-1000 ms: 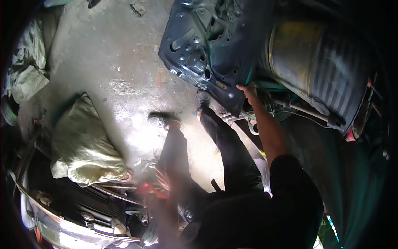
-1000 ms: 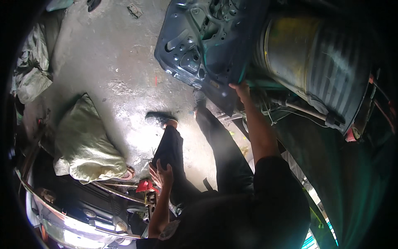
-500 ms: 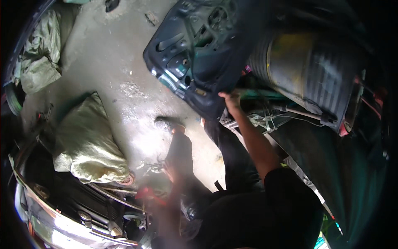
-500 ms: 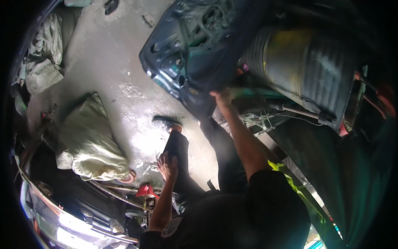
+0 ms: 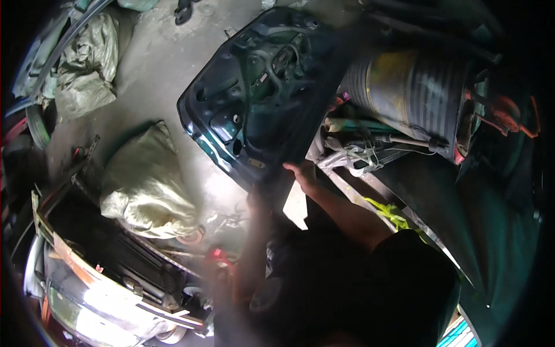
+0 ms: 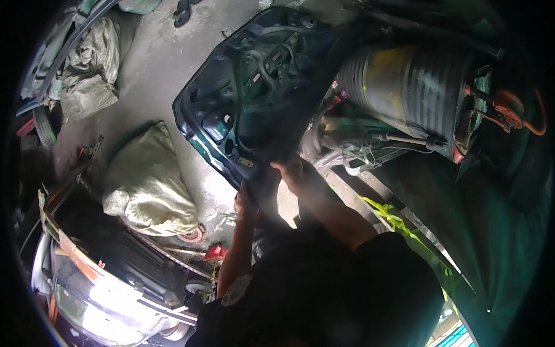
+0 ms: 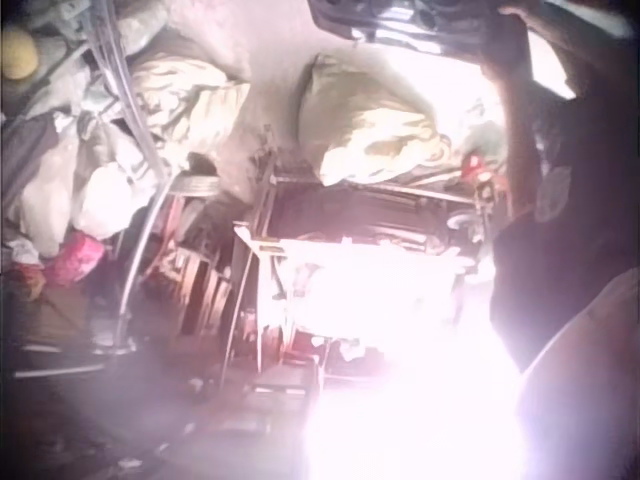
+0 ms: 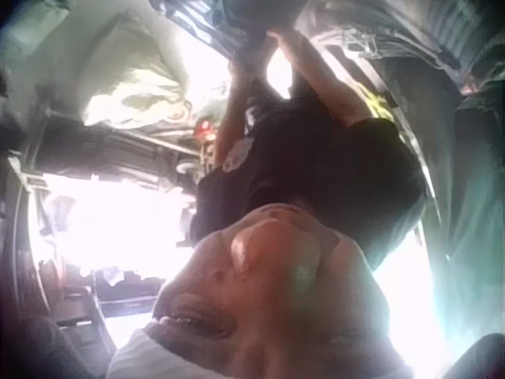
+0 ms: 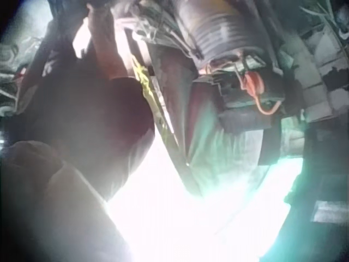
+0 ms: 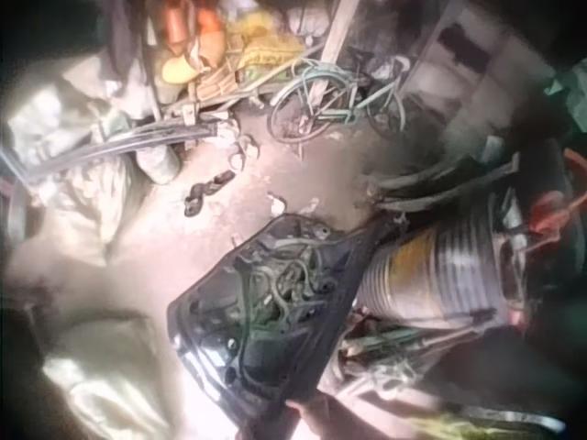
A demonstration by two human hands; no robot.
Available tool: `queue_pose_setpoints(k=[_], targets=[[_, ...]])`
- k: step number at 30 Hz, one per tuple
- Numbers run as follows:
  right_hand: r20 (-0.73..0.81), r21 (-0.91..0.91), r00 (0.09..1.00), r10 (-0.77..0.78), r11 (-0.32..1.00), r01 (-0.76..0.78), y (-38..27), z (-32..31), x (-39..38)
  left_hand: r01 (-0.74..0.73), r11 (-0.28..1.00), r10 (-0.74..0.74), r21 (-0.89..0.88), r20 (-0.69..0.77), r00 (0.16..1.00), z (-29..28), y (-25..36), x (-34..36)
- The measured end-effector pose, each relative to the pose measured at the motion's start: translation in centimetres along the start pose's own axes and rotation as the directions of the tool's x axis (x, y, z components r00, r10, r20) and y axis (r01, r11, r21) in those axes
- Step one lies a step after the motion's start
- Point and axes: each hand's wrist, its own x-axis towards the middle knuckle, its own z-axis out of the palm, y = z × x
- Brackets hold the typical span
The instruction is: The person attaches a cable to the inside of a car trunk lid by hand, walks across the garage to pick up a detached car door panel, and touches the surface of the door panel with both hands.
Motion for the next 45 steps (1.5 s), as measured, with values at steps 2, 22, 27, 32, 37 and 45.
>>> queue_pose_setpoints(k=[2,22,27,32,37,45], targets=[[0.278,0.127,0.86,0.427,0.872,-0.474,-7.0,-1.0,0.4,0.475,0.87,-0.481,-0.134,-0.013,0.877,0.8,-0.7,-0.5],[0.254,-0.44,0.967,-0.019,0.888,0.133,8.1,-5.1,56.8,0.533,-0.115,-0.915,-0.838,0.299,0.271,-9.2,20.9,8.7],[0.423,-0.498,0.899,0.111,0.858,0.129,11.3,-2.9,65.0,0.621,-0.017,-0.96,-0.783,0.187,0.21,-10.1,18.5,5.3],[0.571,-0.191,0.793,0.211,0.974,-0.121,8.7,0.0,64.2,0.651,0.052,-0.978,-0.757,0.093,0.186,-9.0,21.8,8.5],[0.549,-0.123,0.746,0.378,0.919,-0.375,13.3,-4.7,67.5,0.615,0.252,-0.96,-0.748,-0.111,0.259,-8.0,21.0,7.4],[0.604,-0.199,0.706,0.37,0.928,-0.316,8.5,-3.2,65.4,0.416,0.131,-0.982,-0.9,-0.06,0.18,-9.7,22.2,-2.1]])
